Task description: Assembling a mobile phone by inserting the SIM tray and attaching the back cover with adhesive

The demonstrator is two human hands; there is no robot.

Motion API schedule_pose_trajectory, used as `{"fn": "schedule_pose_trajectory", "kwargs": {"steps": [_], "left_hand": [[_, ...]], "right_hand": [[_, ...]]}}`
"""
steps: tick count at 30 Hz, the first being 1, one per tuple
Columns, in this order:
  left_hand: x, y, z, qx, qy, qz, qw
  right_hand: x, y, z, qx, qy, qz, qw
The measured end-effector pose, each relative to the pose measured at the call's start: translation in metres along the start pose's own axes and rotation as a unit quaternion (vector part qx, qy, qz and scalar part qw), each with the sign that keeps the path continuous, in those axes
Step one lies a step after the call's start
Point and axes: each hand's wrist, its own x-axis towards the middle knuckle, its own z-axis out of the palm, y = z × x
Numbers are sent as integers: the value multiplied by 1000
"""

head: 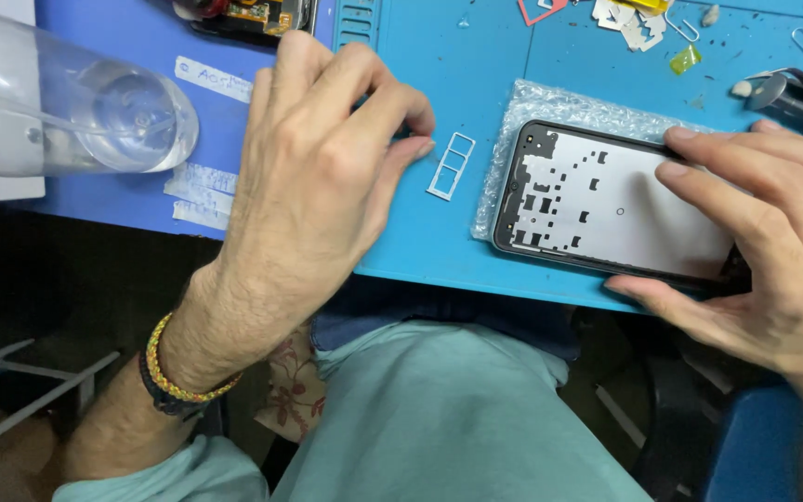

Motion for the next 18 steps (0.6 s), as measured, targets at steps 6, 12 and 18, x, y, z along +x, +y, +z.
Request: {"fn": "schedule_pose_trajectory", "kwargs": {"steps": [6, 12, 18], "left_hand": [[0, 4, -1, 14, -8, 3, 1000], [-8, 15, -15, -66, 42, 0, 997], [3, 56, -22, -434, 68, -99, 893]], "right_hand": [[-2, -3, -2, 8, 9, 4, 1000], [-21, -3, -3, 13, 39, -32, 999], [46, -59, -8, 239, 87, 159, 954]]}}
